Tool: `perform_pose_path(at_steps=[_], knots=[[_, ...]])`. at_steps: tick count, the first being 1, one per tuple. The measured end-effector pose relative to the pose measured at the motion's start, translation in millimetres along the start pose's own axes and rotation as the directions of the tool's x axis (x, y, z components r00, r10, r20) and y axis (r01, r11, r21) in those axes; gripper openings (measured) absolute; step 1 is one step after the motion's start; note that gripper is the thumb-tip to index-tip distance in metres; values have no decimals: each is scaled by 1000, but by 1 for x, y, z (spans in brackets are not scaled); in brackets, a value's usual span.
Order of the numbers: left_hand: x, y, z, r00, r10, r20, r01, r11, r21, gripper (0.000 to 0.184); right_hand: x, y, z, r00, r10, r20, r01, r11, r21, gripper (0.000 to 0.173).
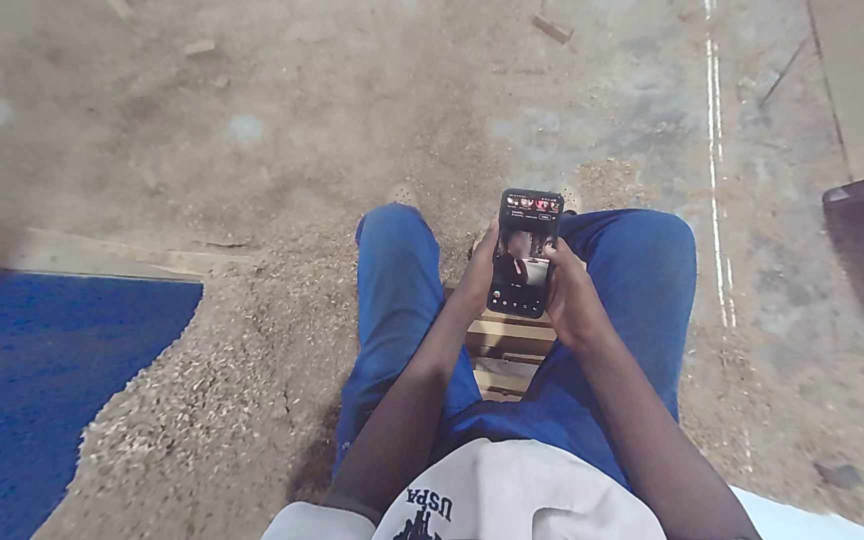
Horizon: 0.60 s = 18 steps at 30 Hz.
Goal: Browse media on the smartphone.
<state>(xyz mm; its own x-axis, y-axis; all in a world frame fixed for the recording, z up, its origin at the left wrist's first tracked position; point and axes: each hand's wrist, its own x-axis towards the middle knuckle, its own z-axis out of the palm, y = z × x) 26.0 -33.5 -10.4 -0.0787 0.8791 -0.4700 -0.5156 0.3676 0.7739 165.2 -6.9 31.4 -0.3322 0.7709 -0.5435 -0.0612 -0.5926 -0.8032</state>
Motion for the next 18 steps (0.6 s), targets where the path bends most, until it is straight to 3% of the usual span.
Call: perform_pose_path(at_steps=[18], knots=[[-3,4,4,999,-16,-50,18,999,26,66,-1,-1,0,1000,10,2,-10,1000,10,48]])
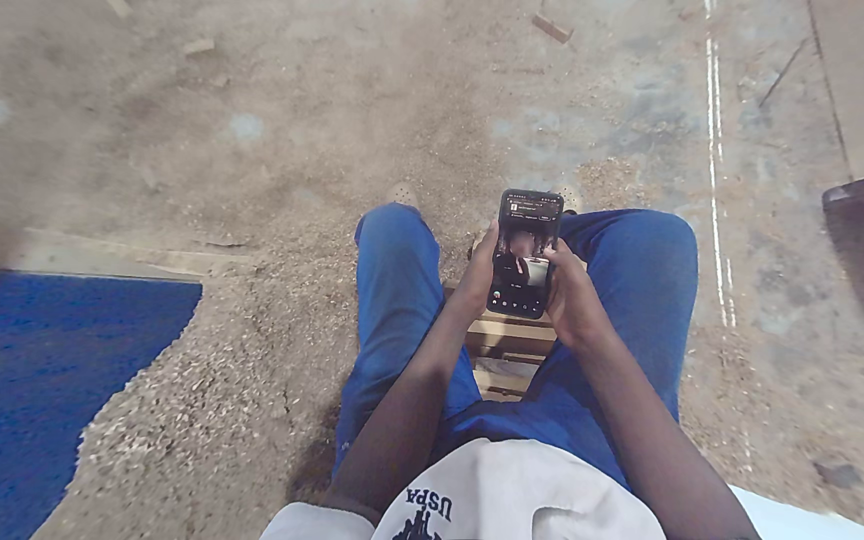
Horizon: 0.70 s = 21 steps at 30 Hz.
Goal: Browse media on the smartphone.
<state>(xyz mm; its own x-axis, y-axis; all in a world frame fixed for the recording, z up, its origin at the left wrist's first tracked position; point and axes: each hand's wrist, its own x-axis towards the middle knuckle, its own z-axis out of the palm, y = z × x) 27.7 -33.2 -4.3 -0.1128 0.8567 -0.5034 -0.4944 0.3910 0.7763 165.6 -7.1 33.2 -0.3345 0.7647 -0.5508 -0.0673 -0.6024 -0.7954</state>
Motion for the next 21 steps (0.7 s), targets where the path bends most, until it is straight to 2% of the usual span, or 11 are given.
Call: perform_pose_path(at_steps=[8,17,21], knots=[[1,-1,0,1000,1,8,-1,1000,-1,67,0,1,0,1000,3,-11,-3,1000,-7,51],[-1,0,1,1000,10,0,-10,1000,16,67,0,0,0,1000,-15,6,15,1000,0,44],[-1,-1,0,999,30,-15,-30,1000,7,79,1,0,0,1000,-17,5,17,1000,-5,45]])
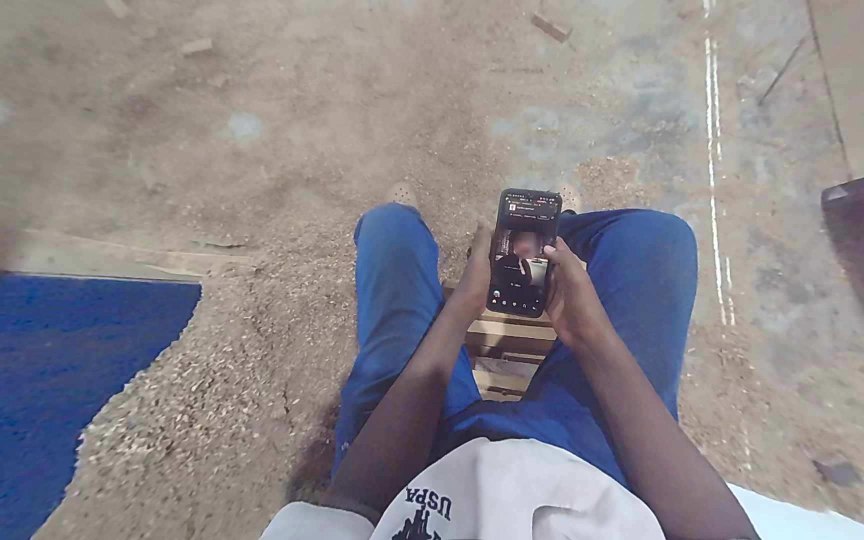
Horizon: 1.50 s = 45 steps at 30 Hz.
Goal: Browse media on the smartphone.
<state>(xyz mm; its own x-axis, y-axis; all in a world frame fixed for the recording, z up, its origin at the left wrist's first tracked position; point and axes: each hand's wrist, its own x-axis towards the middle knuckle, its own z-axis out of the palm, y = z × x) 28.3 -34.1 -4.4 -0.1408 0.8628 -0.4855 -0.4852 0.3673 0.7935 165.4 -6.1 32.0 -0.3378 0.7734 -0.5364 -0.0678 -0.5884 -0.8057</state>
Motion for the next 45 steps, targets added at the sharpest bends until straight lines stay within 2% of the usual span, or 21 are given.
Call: perform_pose_path(at_steps=[2,4,7,13,15,18,22,24,29,34,37,45], knots=[[1,0,-3,997,75,-23,-74,997,30,80,2,3,-1,1000,-5,-9,4,999,-32,46],[6,0,-7,989,141,-42,-139,989,43,74,5,8,-2,1000,-7,2,7,995,-96,45],[7,1,-5,982,127,-138,-124,992,31,57,6,12,4,999,-9,39,17,979,-201,44],[8,-3,-5,972,193,-133,-189,981,41,41,6,11,11,996,-32,78,53,956,-290,42],[5,-3,-5,971,139,-193,-125,989,81,51,6,11,11,997,-27,78,50,949,-311,44],[2,-1,-4,972,49,-228,-52,999,-4,62,9,12,9,998,-20,59,36,958,-284,47],[2,2,-4,988,99,-121,-105,993,-46,65,8,12,6,1000,10,3,-9,974,-226,49],[-2,7,-2,989,66,-130,-72,996,-47,61,8,11,5,1000,9,-13,-12,977,-213,50],[-2,9,-1,991,86,-104,-89,996,-24,54,8,10,3,1000,22,-18,-26,978,-206,52],[-2,7,-4,995,77,-70,-79,997,-25,57,7,8,4,997,61,-52,-68,986,-150,55],[-4,7,-6,996,85,-6,-85,996,-11,64,7,8,3,994,81,-69,-89,987,-130,57],[1,4,-7,991,101,91,-91,990,-103,76,4,1,5,994,98,-54,-102,993,-66,58]])
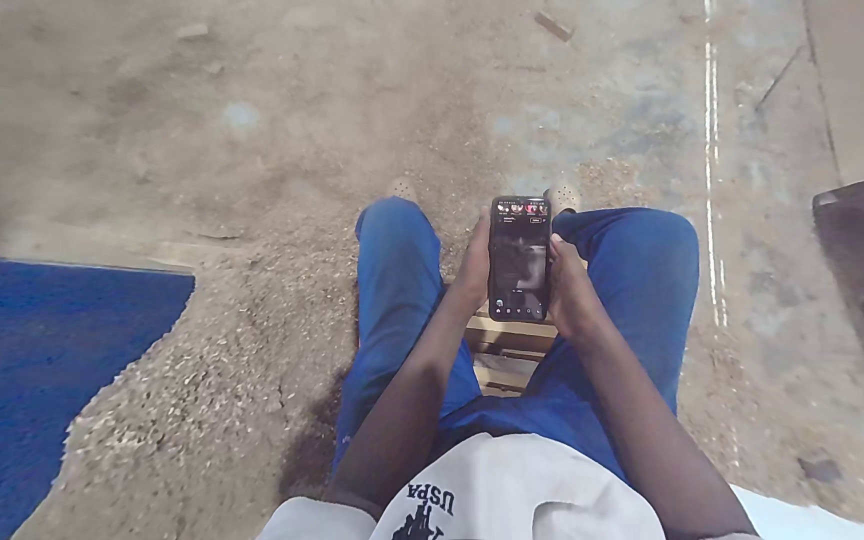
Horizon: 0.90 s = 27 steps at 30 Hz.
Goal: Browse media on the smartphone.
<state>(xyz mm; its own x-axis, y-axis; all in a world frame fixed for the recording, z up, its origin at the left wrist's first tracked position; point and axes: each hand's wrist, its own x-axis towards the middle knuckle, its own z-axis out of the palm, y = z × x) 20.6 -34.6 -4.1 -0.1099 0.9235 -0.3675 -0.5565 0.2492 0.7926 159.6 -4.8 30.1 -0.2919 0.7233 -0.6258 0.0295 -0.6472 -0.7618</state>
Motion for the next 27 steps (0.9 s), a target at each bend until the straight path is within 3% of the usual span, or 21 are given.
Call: perform_pose_path(at_steps=[7,18,23,27], knots=[[2,-4,0,1000,-6,8,6,996,-92,73,-2,2,1,999,-50,19,50,999,8,49],[-1,-4,2,1000,27,-11,-27,999,-27,72,-1,7,-5,996,-73,50,76,996,-48,58],[-6,1,5,999,17,-49,-16,1000,23,69,0,6,-4,992,-109,56,112,992,-56,53],[-6,-1,3,1000,27,-2,-26,999,22,71,-2,6,-3,995,-94,19,95,992,-83,56]])
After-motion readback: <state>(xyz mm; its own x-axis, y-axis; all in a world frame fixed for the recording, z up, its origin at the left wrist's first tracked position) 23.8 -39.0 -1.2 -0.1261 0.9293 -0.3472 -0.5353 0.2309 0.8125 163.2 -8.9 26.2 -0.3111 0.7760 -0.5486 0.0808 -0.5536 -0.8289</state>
